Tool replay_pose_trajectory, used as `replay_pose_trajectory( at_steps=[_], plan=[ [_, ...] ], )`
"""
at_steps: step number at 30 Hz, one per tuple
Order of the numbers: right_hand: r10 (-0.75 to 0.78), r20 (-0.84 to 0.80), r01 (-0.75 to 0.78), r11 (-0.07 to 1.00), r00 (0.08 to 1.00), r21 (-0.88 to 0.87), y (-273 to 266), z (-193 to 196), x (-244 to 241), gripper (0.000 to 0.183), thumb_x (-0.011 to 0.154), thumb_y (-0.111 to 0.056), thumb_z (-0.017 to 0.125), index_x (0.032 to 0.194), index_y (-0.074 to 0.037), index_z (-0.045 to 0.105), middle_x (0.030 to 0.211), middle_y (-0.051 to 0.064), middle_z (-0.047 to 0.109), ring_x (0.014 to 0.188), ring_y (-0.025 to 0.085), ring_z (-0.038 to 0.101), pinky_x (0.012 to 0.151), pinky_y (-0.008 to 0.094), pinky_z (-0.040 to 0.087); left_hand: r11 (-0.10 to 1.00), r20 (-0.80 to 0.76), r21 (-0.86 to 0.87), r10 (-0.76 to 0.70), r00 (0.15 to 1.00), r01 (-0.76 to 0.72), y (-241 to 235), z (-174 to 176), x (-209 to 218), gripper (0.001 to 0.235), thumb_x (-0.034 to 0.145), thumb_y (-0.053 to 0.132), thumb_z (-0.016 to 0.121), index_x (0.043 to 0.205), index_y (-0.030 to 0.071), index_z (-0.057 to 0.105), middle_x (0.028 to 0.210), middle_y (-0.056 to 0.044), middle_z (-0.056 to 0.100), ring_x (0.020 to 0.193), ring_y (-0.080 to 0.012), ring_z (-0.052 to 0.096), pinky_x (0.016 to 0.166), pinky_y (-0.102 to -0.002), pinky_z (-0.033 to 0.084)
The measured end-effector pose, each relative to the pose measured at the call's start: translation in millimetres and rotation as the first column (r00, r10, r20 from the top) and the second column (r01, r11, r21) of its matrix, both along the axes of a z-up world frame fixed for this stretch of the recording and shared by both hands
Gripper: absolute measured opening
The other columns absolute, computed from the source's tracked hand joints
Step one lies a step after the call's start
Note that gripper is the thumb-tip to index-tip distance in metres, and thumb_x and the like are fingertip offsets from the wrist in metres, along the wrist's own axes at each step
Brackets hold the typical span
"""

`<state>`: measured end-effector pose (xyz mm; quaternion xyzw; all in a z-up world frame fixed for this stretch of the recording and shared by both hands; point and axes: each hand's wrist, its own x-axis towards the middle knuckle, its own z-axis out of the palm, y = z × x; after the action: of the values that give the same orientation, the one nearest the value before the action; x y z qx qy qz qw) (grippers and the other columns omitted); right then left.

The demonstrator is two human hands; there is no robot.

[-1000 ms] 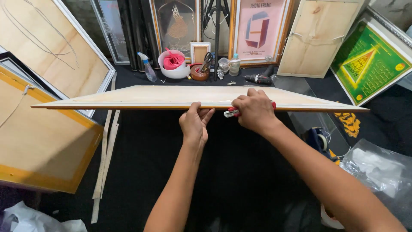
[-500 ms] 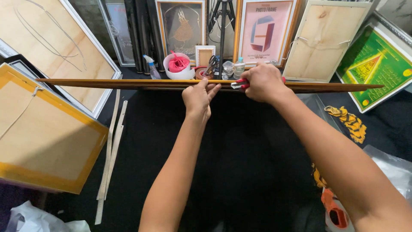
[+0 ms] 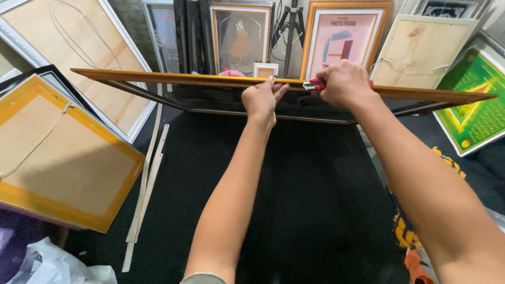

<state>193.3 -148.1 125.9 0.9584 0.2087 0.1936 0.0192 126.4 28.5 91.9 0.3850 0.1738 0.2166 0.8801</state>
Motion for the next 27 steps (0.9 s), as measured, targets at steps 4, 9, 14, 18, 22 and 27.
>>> replay_pose_trajectory(
  at_steps=[4, 9, 14, 18, 22, 27],
  plan=[
    [0.021, -0.003, -0.021, 1.000, 1.000, 0.000, 1.4, 17.7, -2.9, 0.017, 0.086, -0.035, 0.068, 0.097, -0.035, 0.081, 0.086, 0.015, 0.072, 0.098, 0.039, 0.073, 0.089, 0.046, 0.057, 1.000, 0.026, 0.017, -0.006, 1.000, 0.005, 2.4, 8.7, 15.6, 0.037, 0.100, 0.009, 0.061, 0.121, -0.019, 0.049, 0.094, -0.037, 0.067, 0.080, -0.0488, 0.072, 0.075, -0.046, 0.067],
    [-0.020, -0.041, 0.019, 1.000, 0.999, -0.014, -0.9, 27.8, 16.1, 0.031, 0.096, -0.056, 0.070, 0.106, -0.028, 0.080, 0.094, 0.009, 0.075, 0.102, 0.034, 0.061, 0.075, 0.048, 0.051, 0.999, -0.124, -0.027, -0.028, 0.992, 0.025, 3.6, 50.0, 7.1, 0.018, 0.099, -0.001, 0.063, 0.105, -0.018, 0.063, 0.090, -0.025, 0.071, 0.071, -0.0289, 0.074, 0.067, -0.028, 0.067],
    [-0.029, 0.011, 0.029, 0.999, 1.000, -0.039, -0.9, 33.2, 30.5, 0.048, 0.095, -0.074, 0.065, 0.101, -0.029, 0.079, 0.095, 0.009, 0.073, 0.102, 0.032, 0.064, 0.074, 0.046, 0.052, 0.999, -0.121, -0.031, -0.019, 0.992, 0.016, 5.7, 59.5, 21.3, 0.018, 0.099, -0.002, 0.063, 0.107, -0.018, 0.061, 0.088, -0.025, 0.070, 0.069, -0.0294, 0.074, 0.066, -0.028, 0.066],
    [-0.024, -0.013, 0.023, 0.998, 1.000, -0.055, -3.7, 36.5, 37.6, 0.045, 0.095, -0.067, 0.067, 0.104, -0.024, 0.078, 0.104, 0.012, 0.074, 0.107, 0.035, 0.063, 0.078, 0.049, 0.052, 0.999, -0.133, -0.038, -0.032, 0.991, 0.027, 7.2, 65.5, 22.8, 0.020, 0.099, -0.003, 0.062, 0.109, -0.021, 0.062, 0.089, -0.025, 0.070, 0.069, -0.0287, 0.073, 0.065, -0.027, 0.066],
    [0.000, -0.128, 0.006, 0.999, 0.992, 0.046, -16.6, 42.0, 31.9, 0.040, 0.094, -0.058, 0.073, 0.104, -0.020, 0.077, 0.106, 0.014, 0.073, 0.102, 0.039, 0.065, 0.078, 0.050, 0.051, 0.999, -0.155, -0.022, -0.035, 0.987, 0.032, 6.5, 62.7, 19.3, 0.025, 0.099, -0.002, 0.063, 0.114, -0.022, 0.063, 0.086, -0.024, 0.071, 0.069, -0.0284, 0.074, 0.066, -0.027, 0.067],
    [-0.017, -0.133, 0.030, 0.995, 0.991, 0.091, -30.6, 45.1, 10.7, 0.033, 0.094, -0.056, 0.072, 0.111, -0.028, 0.077, 0.111, 0.023, 0.060, 0.098, 0.047, 0.062, 0.084, 0.051, 0.052, 1.000, -0.158, -0.025, -0.020, 0.987, 0.017, 7.8, 62.3, 10.8, 0.018, 0.099, -0.006, 0.062, 0.107, -0.021, 0.060, 0.089, -0.025, 0.066, 0.072, -0.0307, 0.073, 0.069, -0.031, 0.069]
  ],
)
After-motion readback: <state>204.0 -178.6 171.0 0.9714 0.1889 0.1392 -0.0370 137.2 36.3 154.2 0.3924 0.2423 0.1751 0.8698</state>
